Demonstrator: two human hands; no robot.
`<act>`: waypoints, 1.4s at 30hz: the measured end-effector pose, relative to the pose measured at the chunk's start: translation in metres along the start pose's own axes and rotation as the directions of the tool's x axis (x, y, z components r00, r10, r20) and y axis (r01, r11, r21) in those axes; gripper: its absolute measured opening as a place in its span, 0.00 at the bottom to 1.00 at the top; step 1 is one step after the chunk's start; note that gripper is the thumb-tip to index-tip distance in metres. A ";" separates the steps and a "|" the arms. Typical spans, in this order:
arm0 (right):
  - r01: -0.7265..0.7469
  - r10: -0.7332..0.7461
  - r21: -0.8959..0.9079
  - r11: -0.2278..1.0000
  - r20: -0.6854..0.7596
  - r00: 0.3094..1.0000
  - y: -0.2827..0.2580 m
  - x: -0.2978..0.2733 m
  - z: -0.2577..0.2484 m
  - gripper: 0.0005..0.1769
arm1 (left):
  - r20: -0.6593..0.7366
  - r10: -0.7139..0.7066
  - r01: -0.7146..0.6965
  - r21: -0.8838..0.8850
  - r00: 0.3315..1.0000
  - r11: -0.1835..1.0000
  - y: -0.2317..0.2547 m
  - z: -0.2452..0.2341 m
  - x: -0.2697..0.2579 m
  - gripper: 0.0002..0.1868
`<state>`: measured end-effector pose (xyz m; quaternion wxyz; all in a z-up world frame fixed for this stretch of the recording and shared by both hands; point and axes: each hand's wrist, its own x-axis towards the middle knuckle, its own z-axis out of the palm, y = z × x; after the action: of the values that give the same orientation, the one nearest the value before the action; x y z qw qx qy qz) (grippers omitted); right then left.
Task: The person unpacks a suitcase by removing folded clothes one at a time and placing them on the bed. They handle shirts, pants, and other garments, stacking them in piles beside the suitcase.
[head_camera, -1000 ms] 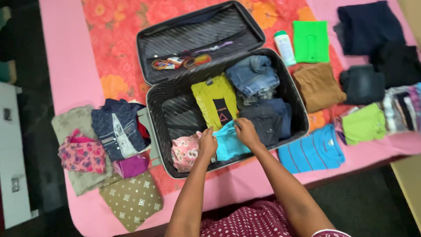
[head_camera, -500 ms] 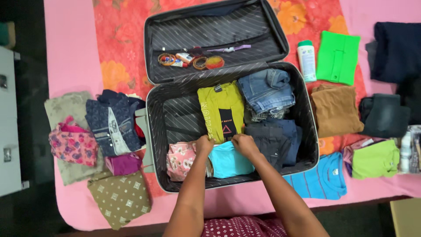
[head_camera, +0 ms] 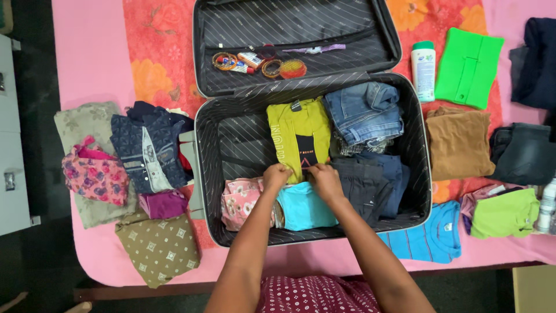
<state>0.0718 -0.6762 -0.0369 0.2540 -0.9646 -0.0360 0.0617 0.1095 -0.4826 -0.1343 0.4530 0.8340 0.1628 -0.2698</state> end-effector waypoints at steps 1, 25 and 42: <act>0.032 -0.033 -0.019 0.999 -0.029 0.999 -0.007 0.000 -0.006 0.20 | 0.008 -0.038 0.039 -0.077 0.999 0.996 0.009 -0.002 -0.002 0.15; 0.220 -0.239 -0.102 0.970 -0.243 0.940 -0.096 0.020 -0.102 0.24 | 0.542 0.310 0.551 -0.832 0.781 0.068 0.124 -0.044 -0.026 0.34; -0.546 0.326 0.780 -0.306 0.625 0.709 -0.002 -0.027 -0.088 0.38 | 0.647 0.263 0.566 -0.758 0.716 0.323 0.092 -0.063 -0.097 0.20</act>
<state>0.0566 -0.7200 0.0425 0.8139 -0.3899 0.3639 0.2304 0.0978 -0.4816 0.0133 0.8381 0.2332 0.1958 -0.4525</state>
